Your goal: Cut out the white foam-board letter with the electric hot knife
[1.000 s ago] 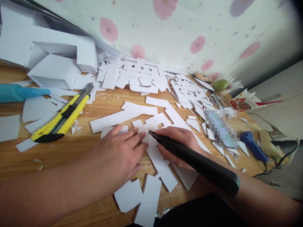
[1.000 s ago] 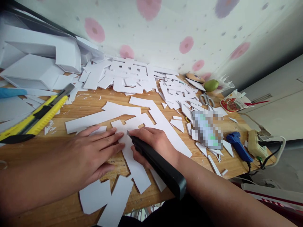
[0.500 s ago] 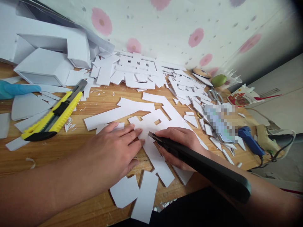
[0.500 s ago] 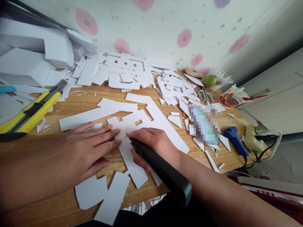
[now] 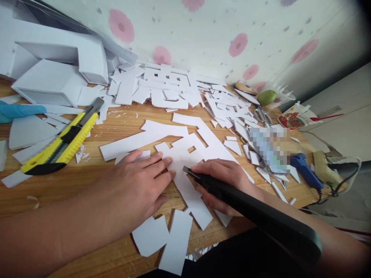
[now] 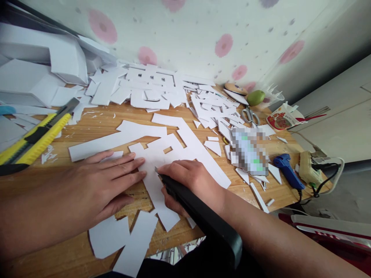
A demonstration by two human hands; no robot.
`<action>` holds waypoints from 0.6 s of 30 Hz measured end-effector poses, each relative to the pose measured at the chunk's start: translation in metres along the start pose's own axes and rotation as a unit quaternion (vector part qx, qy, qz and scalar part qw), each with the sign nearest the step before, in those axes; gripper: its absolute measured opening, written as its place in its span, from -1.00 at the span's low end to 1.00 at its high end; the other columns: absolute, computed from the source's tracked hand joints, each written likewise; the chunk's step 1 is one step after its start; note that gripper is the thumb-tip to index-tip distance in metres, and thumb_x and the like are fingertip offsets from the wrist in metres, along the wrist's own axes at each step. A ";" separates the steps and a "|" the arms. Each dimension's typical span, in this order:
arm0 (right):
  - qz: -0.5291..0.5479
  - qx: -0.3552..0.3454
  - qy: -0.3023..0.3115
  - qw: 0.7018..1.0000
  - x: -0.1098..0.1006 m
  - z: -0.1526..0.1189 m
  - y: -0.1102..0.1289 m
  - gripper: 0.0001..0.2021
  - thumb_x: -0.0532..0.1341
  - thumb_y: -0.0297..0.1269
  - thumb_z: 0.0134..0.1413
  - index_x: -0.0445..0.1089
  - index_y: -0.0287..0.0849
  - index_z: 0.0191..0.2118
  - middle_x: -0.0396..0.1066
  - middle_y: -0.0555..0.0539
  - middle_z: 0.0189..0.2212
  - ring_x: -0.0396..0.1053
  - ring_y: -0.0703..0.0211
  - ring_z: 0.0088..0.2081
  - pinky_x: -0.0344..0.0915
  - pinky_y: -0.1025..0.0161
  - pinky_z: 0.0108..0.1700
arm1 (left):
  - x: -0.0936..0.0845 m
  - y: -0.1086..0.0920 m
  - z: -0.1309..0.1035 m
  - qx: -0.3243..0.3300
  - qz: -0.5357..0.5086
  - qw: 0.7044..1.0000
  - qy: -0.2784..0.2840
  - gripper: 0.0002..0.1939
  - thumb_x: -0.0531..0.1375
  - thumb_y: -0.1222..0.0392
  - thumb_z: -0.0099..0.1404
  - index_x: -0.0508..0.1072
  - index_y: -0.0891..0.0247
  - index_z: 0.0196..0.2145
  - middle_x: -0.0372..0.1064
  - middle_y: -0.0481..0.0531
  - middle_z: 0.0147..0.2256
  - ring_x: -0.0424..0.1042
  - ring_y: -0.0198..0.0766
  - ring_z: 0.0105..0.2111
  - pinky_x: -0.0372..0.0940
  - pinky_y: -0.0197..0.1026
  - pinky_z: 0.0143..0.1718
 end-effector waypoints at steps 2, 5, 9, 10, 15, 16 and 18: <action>0.003 0.000 0.005 1.000 0.000 0.000 0.001 -0.72 0.23 -0.40 0.11 0.41 -0.22 -0.03 0.54 -0.12 -0.35 0.51 0.12 -0.36 0.44 0.23 -0.29 | 0.000 0.001 -0.001 -0.003 -0.001 1.000 0.001 -0.58 -0.07 0.13 0.47 0.58 0.23 -0.08 0.54 0.19 0.05 0.54 0.11 0.04 0.40 0.26 0.01; 0.034 0.006 0.000 0.999 -0.002 -0.001 0.001 -0.72 0.27 -0.41 0.10 0.42 -0.20 -0.03 0.55 -0.11 -0.33 0.52 0.13 -0.34 0.45 0.23 -0.27 | 0.001 0.001 -0.003 -0.004 -0.004 1.000 0.008 -0.59 -0.05 0.11 0.48 0.57 0.24 -0.05 0.52 0.20 0.07 0.52 0.12 0.06 0.37 0.27 0.03; 0.160 0.108 -0.061 0.979 -0.013 -0.005 -0.011 -0.72 0.33 -0.36 0.14 0.43 -0.05 -0.01 0.57 -0.06 -0.22 0.55 0.15 -0.29 0.48 0.24 -0.26 | 0.006 0.001 -0.006 0.000 -0.006 1.000 0.019 -0.62 0.03 0.04 0.47 0.54 0.24 0.01 0.49 0.23 0.11 0.49 0.16 0.09 0.29 0.28 0.10; 0.212 0.137 -0.088 0.963 -0.015 -0.006 -0.017 -0.71 0.35 -0.31 0.15 0.41 -0.01 -0.01 0.57 -0.03 -0.22 0.55 0.15 -0.30 0.49 0.23 -0.28 | 0.008 0.001 -0.006 -0.002 -0.009 1.000 0.021 -0.63 0.04 0.03 0.47 0.54 0.22 0.02 0.48 0.21 0.12 0.48 0.15 0.11 0.26 0.27 0.13; 0.446 0.181 -0.153 0.863 -0.008 -0.003 -0.044 -0.62 0.47 -0.13 0.05 0.36 -0.03 -0.08 0.53 0.04 -0.38 0.54 0.16 -0.40 0.52 0.18 -0.30 | 0.009 0.001 -0.005 -0.003 -0.005 1.000 0.002 -0.65 0.01 0.04 0.49 0.55 0.19 -0.04 0.51 0.16 0.08 0.47 0.09 0.09 0.19 0.20 0.17; 0.463 0.189 -0.143 0.854 -0.002 -0.002 -0.048 -0.62 0.47 -0.13 0.06 0.37 -0.05 -0.08 0.52 0.04 -0.41 0.52 0.18 -0.44 0.51 0.19 -0.35 | 0.008 0.001 -0.005 0.006 0.000 1.000 -0.010 -0.64 0.00 0.05 0.49 0.55 0.20 -0.06 0.52 0.16 0.06 0.48 0.08 0.07 0.20 0.18 0.16; 0.468 0.206 -0.133 0.849 0.007 -0.002 -0.053 -0.60 0.44 -0.10 0.10 0.38 -0.08 -0.01 0.48 0.08 -0.47 0.44 0.25 -0.54 0.46 0.25 -0.45 | 0.005 0.002 -0.005 0.009 0.001 0.999 -0.035 -0.64 -0.03 0.08 0.50 0.55 0.18 -0.09 0.53 0.13 0.03 0.50 0.05 0.03 0.20 0.15 0.13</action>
Point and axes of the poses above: each hand's wrist, its own z-axis towards the middle knuckle, its own x-axis out of the palm, y = z × x, the point moved 3 cm from there along z, towards the middle knuckle
